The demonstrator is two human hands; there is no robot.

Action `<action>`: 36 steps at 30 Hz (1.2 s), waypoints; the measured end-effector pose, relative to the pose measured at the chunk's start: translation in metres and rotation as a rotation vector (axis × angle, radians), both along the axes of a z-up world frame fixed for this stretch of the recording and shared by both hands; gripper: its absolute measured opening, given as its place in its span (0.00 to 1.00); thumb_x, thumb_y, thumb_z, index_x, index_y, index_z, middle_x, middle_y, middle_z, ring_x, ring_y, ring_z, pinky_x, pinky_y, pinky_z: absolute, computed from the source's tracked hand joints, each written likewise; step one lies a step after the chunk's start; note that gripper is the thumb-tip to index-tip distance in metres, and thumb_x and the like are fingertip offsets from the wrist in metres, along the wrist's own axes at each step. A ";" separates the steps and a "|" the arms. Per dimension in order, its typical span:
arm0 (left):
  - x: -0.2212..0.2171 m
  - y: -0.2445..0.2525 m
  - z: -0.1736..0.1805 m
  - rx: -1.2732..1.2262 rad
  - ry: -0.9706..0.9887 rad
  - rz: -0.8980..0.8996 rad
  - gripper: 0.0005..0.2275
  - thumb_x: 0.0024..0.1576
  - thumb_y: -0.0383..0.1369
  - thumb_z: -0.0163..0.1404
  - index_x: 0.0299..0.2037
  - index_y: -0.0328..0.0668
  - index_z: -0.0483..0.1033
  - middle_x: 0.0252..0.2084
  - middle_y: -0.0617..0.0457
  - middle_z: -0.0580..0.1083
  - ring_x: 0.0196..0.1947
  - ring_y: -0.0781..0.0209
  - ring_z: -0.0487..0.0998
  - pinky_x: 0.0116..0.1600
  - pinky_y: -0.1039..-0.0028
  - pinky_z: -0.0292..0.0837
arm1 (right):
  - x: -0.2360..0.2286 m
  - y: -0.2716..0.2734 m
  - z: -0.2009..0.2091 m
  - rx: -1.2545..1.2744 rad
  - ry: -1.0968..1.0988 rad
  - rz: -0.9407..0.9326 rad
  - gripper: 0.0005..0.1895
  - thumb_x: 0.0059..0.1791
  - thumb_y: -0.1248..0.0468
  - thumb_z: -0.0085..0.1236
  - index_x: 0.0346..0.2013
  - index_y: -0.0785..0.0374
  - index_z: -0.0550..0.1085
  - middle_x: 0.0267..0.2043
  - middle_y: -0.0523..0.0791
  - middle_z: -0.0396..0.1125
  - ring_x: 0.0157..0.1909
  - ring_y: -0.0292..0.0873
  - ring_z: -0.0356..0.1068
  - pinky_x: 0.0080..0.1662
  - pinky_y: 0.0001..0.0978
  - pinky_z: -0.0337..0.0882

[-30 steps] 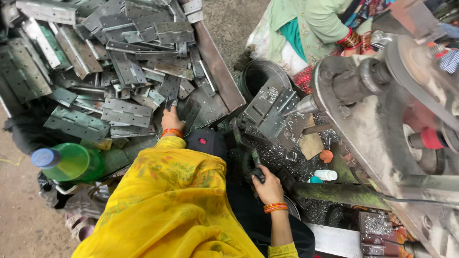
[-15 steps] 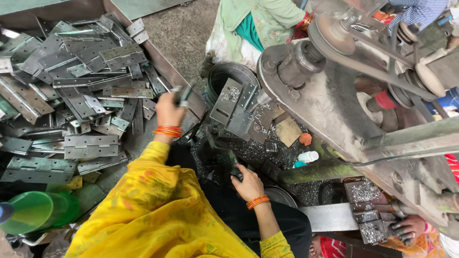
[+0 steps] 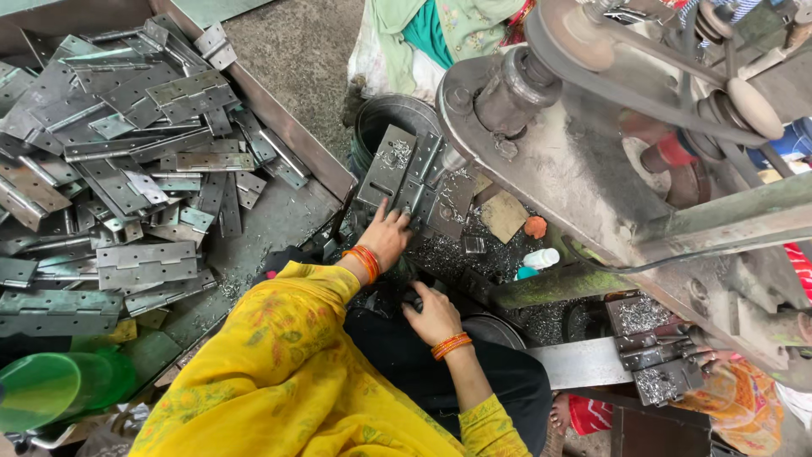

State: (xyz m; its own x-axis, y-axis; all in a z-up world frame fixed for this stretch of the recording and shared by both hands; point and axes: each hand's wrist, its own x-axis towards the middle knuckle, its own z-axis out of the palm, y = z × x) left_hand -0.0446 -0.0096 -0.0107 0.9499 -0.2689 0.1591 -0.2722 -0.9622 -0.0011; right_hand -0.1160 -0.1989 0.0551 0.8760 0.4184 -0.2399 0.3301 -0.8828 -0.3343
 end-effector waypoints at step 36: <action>0.031 0.010 0.009 -0.142 -0.079 0.194 0.13 0.57 0.35 0.46 0.45 0.47 0.83 0.63 0.52 0.70 0.70 0.41 0.58 0.69 0.27 0.40 | 0.010 -0.025 -0.035 0.056 -0.025 0.011 0.26 0.47 0.52 0.60 0.61 0.47 0.71 0.52 0.49 0.73 0.53 0.58 0.74 0.51 0.49 0.75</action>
State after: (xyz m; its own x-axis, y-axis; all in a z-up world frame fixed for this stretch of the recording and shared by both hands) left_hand -0.0137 0.0003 -0.0014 0.9647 -0.0523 0.2580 -0.0869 -0.9884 0.1244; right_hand -0.1063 -0.2242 0.0196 0.8766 0.4402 -0.1944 0.3485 -0.8593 -0.3744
